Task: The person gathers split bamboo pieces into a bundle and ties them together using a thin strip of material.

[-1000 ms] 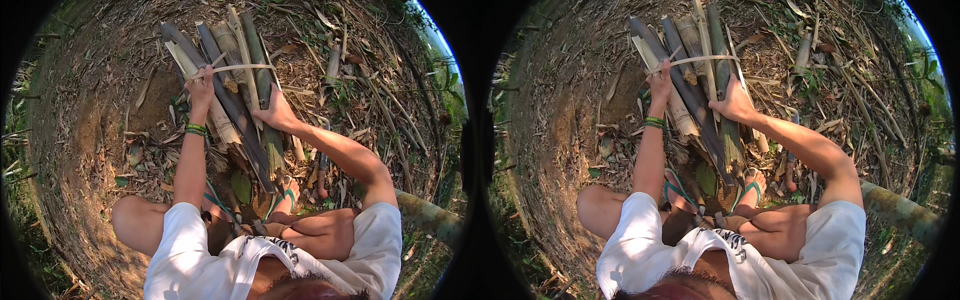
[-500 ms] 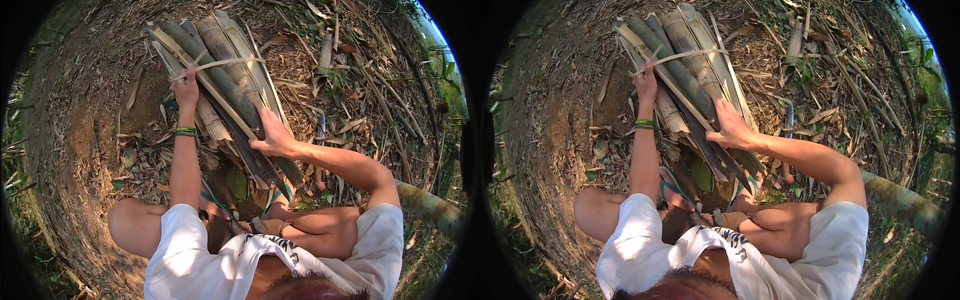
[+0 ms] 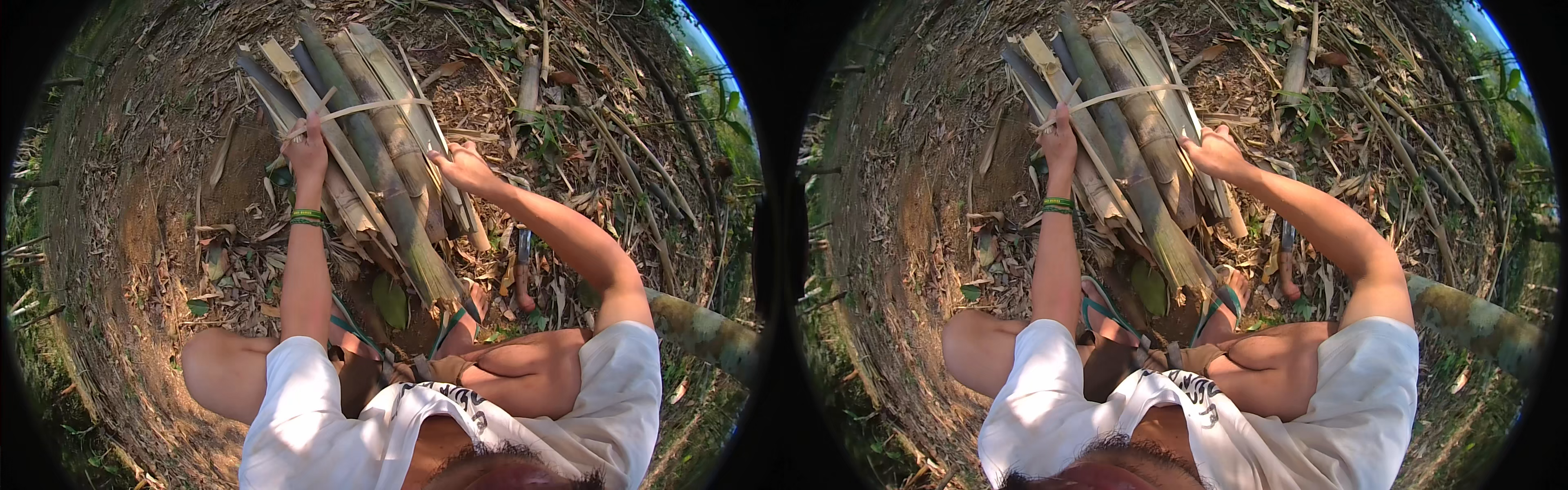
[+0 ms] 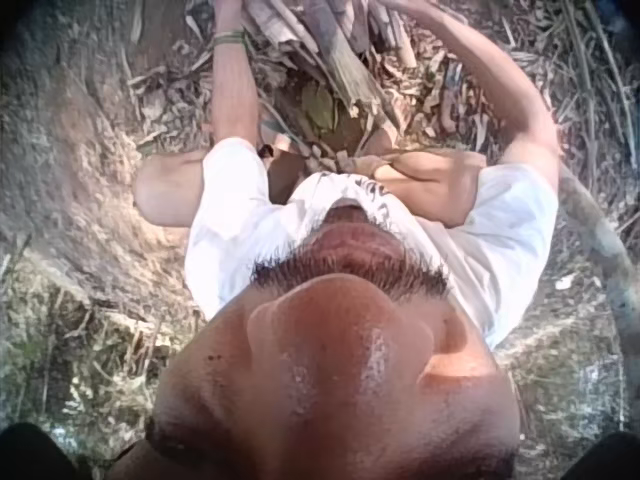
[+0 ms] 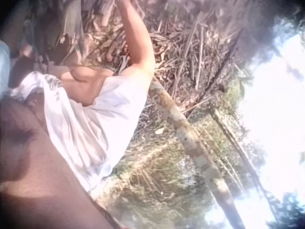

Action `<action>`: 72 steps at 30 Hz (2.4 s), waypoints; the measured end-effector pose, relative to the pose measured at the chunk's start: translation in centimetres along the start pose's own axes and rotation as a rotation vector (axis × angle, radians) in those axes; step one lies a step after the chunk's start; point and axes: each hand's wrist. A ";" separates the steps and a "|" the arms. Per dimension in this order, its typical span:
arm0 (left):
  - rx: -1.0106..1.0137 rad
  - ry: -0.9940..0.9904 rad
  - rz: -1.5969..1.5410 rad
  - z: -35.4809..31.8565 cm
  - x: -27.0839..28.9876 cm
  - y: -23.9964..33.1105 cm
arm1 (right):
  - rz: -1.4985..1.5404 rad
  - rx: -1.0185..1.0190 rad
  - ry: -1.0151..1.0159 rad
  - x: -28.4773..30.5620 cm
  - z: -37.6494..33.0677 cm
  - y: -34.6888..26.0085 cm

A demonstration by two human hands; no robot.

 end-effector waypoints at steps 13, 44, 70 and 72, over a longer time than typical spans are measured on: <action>-0.021 0.013 0.037 -0.6 0.7 -0.3 | -0.048 0.586 0.242 -5.6 -3.4 1.2; -0.062 0.038 0.094 0.6 1.2 -1.2 | 0.437 0.614 0.174 -3.4 9.2 -19.3; -0.183 -0.105 0.336 3.7 -0.1 5.5 | 0.656 0.654 0.289 5.8 8.1 -21.2; -0.093 -0.112 0.344 4.0 -0.6 2.8 | 0.791 0.546 0.273 5.4 10.2 -17.9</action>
Point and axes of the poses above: each hand's wrist, its own z-axis towards the middle knuckle, its own x-axis out of the back of the hand, y = z × x, and after that the axes turned 11 degrees about -y, right-handed
